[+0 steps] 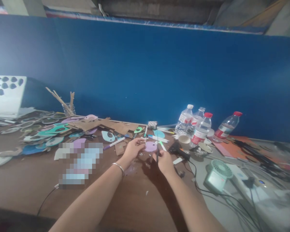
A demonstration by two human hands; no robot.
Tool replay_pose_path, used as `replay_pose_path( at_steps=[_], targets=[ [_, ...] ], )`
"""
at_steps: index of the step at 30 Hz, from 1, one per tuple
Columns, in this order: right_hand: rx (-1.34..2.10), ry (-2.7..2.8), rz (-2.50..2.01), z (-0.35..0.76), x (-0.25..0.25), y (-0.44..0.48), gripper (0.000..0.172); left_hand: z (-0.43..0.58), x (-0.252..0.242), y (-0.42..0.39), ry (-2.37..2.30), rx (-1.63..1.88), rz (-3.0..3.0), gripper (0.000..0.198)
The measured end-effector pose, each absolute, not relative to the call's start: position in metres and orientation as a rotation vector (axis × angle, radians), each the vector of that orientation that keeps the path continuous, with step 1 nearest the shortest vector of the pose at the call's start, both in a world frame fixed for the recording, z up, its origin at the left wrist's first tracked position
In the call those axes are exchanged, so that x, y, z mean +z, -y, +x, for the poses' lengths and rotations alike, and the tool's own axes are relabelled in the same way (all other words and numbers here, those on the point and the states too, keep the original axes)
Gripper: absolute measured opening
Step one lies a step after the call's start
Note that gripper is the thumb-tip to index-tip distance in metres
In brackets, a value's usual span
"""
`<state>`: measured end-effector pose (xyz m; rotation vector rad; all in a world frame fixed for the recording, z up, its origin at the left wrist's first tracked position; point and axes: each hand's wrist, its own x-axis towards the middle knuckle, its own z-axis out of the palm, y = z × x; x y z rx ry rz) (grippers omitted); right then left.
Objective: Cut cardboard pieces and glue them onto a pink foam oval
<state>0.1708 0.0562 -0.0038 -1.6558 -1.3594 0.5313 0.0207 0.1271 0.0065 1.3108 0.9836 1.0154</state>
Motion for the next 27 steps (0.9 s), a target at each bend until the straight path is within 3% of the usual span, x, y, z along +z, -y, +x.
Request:
replay_pose_path(
  at_steps=[4, 11, 27],
  targets=[
    [0.467, 1.411, -1.682, 0.170, 0.001, -0.052, 0.031, 0.019, 0.000, -0.133, -1.057, 1.080, 1.240, 0.031],
    [0.749, 1.461, -1.491, 0.161, 0.006, -0.045, 0.035, 0.026, 0.010, -0.122, -0.825, 1.228, 1.044, 0.033],
    [0.827, 1.689, -1.693, 0.160, 0.004, -0.047, 0.040, 0.031, 0.016, -0.114, -0.835, 1.286, 1.122, 0.033]
  ],
)
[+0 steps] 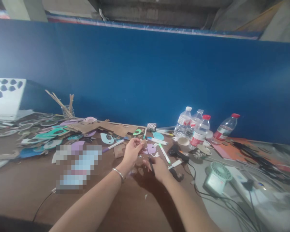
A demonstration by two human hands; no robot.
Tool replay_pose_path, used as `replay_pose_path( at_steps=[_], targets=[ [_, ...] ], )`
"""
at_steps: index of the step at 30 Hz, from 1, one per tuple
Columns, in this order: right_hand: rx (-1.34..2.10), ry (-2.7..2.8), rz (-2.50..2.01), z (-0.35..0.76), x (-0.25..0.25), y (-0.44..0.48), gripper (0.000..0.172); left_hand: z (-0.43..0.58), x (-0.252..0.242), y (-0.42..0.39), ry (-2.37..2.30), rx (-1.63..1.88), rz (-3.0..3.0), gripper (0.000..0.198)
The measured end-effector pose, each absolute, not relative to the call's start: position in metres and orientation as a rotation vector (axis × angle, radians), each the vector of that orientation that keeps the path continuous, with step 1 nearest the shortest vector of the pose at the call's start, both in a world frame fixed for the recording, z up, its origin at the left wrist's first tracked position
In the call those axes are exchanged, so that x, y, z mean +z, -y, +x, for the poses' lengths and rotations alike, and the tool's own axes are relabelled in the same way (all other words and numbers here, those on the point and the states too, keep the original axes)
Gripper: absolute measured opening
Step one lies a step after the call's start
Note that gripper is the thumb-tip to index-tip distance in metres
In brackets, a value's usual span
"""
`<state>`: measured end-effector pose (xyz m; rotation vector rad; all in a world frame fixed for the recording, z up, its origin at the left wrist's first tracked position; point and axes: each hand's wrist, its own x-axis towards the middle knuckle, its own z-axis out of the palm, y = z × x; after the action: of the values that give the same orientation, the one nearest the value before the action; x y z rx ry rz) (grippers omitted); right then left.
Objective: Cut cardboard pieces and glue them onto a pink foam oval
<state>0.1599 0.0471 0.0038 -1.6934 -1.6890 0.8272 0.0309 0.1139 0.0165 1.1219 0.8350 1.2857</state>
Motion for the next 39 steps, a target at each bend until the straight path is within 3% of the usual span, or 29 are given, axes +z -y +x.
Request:
replay_pose_path(
  at_steps=[10, 14, 18, 25, 29, 39],
  targets=[
    [0.692, 1.442, -1.542, 0.164, -0.001, -0.050, 0.038, 0.019, 0.017, -0.126, -0.933, 1.355, 1.276, 0.022],
    [0.610, 1.073, -1.318, 0.171, 0.002, -0.051, 0.039, 0.009, 0.010, -0.134, -1.273, 1.074, 1.762, 0.012],
    [0.591, 0.744, -1.094, 0.177, 0.002, -0.055, 0.037, 0.010, 0.006, -0.127, -1.542, 0.807, 2.330, 0.021],
    [0.674, 0.646, -1.021, 0.173, -0.002, -0.060, 0.037, 0.025, 0.011, -0.105, -0.929, 0.527, 2.776, 0.029],
    [0.677, 0.693, -1.055, 0.172, -0.001, -0.059, 0.036, 0.029, 0.010, -0.103, -0.865, 0.476, 2.792, 0.013],
    [0.763, 0.966, -1.361, 0.169, 0.000, -0.060, 0.022, 0.025, 0.017, -0.106, -1.123, 0.816, 2.297, 0.016]
  ],
)
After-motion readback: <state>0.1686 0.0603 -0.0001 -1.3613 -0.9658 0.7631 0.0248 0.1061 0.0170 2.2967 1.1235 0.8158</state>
